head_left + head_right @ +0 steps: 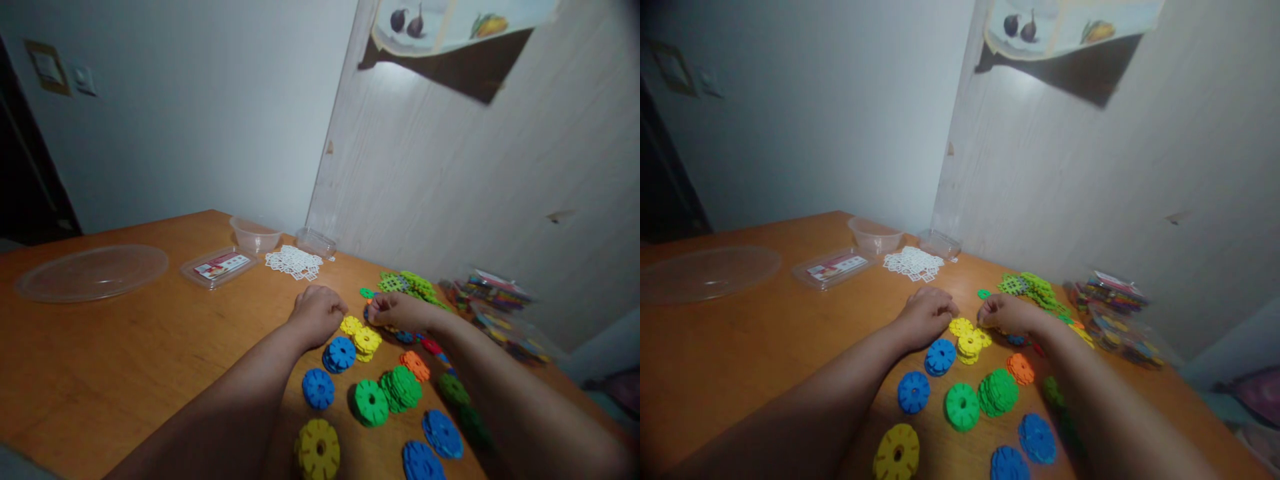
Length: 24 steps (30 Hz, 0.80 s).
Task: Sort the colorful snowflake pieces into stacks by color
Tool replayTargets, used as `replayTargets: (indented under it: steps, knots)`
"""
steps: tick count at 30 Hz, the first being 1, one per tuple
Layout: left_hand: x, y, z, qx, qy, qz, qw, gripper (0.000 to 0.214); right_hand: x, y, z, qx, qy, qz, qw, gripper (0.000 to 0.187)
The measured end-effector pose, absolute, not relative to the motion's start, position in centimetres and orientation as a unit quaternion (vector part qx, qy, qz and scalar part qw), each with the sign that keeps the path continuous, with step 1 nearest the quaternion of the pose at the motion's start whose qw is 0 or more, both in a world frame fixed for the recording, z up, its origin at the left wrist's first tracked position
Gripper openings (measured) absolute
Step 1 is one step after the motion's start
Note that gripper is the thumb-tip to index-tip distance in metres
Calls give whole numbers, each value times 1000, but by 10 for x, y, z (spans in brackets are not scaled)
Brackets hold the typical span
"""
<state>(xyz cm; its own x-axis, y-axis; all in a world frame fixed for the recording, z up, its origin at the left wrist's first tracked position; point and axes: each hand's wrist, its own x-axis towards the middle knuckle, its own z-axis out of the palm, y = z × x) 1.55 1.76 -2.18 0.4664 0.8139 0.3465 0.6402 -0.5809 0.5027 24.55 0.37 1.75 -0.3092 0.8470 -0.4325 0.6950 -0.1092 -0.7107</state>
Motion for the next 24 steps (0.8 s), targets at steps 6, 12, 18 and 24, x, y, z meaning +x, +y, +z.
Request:
replayTargets:
  steps: [6, 12, 18, 24]
  knots:
    - [15, 18, -23, 842, 429, 289, 152, 25, 255, -13, 21, -585, -702, 405, 41, 35]
    - [16, 21, -26, 844, 425, 293, 144, 25, 244, -16, 21, -606, -730, 315, 36, 28]
    - [15, 20, -25, 844, 429, 287, 145, 24, 245, -14, 20, -624, -726, 289, 10, 28]
    - [15, 19, -25, 843, 430, 286, 151, 24, 248, -13, 16, -624, -717, 310, 24, 27]
